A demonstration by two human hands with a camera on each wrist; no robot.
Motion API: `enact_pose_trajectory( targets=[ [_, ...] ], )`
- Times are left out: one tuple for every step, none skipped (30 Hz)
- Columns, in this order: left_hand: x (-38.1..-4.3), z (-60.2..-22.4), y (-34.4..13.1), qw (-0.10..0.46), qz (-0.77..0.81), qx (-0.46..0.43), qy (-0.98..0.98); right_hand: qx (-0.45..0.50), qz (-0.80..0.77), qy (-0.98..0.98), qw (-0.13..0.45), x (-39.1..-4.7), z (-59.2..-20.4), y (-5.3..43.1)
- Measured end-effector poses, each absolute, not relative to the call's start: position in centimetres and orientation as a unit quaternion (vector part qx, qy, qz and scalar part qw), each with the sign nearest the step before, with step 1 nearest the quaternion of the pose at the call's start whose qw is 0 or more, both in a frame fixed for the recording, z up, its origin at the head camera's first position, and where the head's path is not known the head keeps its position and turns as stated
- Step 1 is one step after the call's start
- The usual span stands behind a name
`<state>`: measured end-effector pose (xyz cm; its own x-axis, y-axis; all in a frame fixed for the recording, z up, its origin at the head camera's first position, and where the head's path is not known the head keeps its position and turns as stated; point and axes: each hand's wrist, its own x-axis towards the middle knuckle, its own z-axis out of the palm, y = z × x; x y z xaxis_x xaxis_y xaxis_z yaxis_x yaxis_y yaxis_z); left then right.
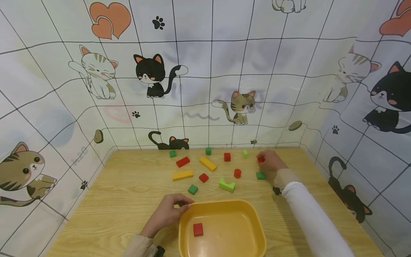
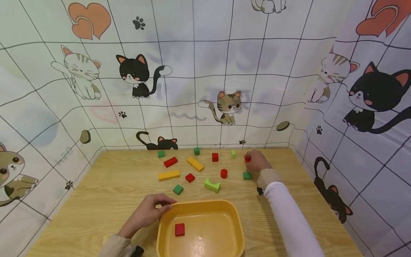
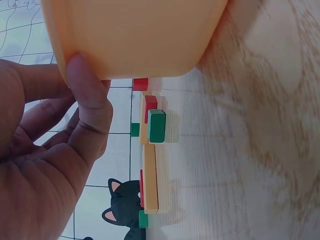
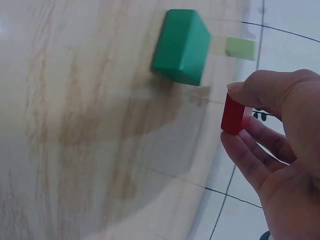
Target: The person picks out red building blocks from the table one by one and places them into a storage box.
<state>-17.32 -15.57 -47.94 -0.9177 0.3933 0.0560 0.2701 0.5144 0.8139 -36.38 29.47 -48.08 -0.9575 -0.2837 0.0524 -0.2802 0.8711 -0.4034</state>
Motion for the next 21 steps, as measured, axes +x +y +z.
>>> enact_pose_trajectory(
  targets=[
    [-17.3, -48.0, -15.6, 0.068, 0.455, 0.191, 0.867, -0.149, -0.209, 0.967, -0.001, -36.4, -48.0, 29.5],
    [-17.3, -48.0, -15.5, 0.068, 0.455, 0.191, 0.867, -0.151, -0.211, 0.966, -0.007, -36.3, -47.9, 29.5],
    [-17.3, -48.0, -15.5, 0.067, 0.455, 0.192, 0.867, -0.151, -0.213, 0.965, -0.012, -36.3, -47.7, 29.5],
    [-17.3, -48.0, -15.5, 0.067, 0.456, 0.192, 0.866, -0.155, -0.214, 0.964, -0.017, -36.2, -47.6, 29.4],
    [-17.4, -48.1, -15.5, 0.067, 0.456, 0.193, 0.866, -0.153, -0.215, 0.964, -0.020, -36.2, -47.5, 29.4],
    [-17.3, -48.1, -15.5, 0.066, 0.456, 0.193, 0.866, -0.155, -0.214, 0.964, -0.024, -36.1, -47.3, 29.3],
    [-17.3, -48.1, -15.5, 0.066, 0.456, 0.193, 0.866, -0.154, -0.214, 0.964, -0.025, -36.1, -47.1, 29.3],
    [-17.3, -48.1, -15.5, 0.065, 0.456, 0.194, 0.866, -0.151, -0.214, 0.965, -0.024, -36.0, -47.0, 29.2],
    [-17.3, -48.1, -15.5, 0.065, 0.456, 0.194, 0.866, -0.145, -0.216, 0.965, -0.022, -35.9, -46.8, 29.1],
    [-17.3, -48.1, -15.5, 0.064, 0.456, 0.195, 0.866, -0.141, -0.219, 0.965, -0.019, -35.8, -46.6, 29.0],
    [-17.3, -48.1, -15.5, 0.064, 0.456, 0.196, 0.866, -0.138, -0.220, 0.966, -0.016, -35.8, -46.4, 28.9],
    [-17.3, -48.1, -15.5, 0.064, 0.456, 0.197, 0.865, -0.136, -0.220, 0.966, -0.014, -35.6, -46.2, 28.8],
    [-17.3, -48.1, -15.5, 0.063, 0.456, 0.197, 0.865, -0.134, -0.223, 0.966, -0.012, -35.5, -46.0, 28.7],
    [-17.3, -48.1, -15.5, 0.063, 0.457, 0.198, 0.865, -0.135, -0.225, 0.965, -0.012, -35.3, -45.8, 28.6],
    [-17.3, -48.1, -15.5, 0.063, 0.458, 0.198, 0.864, -0.137, -0.226, 0.964, -0.013, -35.2, -45.6, 28.6],
    [-17.3, -48.1, -15.5, 0.061, 0.458, 0.199, 0.864, -0.142, -0.224, 0.964, -0.018, -35.0, -45.4, 28.5],
    [-17.3, -48.1, -15.5, 0.062, 0.459, 0.199, 0.864, -0.148, -0.222, 0.963, -0.022, -34.8, -45.2, 28.4],
    [-17.3, -48.1, -15.5, 0.061, 0.459, 0.199, 0.864, -0.151, -0.221, 0.963, -0.026, -34.6, -44.9, 28.2],
    [-17.3, -48.1, -15.5, 0.061, 0.459, 0.200, 0.864, -0.158, -0.220, 0.962, -0.032, -34.4, -44.7, 28.1],
    [-17.3, -48.1, -15.5, 0.061, 0.460, 0.200, 0.863, -0.165, -0.219, 0.961, -0.038, -34.2, -44.4, 28.0],
    [-17.3, -48.2, -15.5, 0.059, 0.460, 0.204, 0.862, -0.170, -0.220, 0.960, -0.042, -34.1, -44.1, 27.8]
  ],
)
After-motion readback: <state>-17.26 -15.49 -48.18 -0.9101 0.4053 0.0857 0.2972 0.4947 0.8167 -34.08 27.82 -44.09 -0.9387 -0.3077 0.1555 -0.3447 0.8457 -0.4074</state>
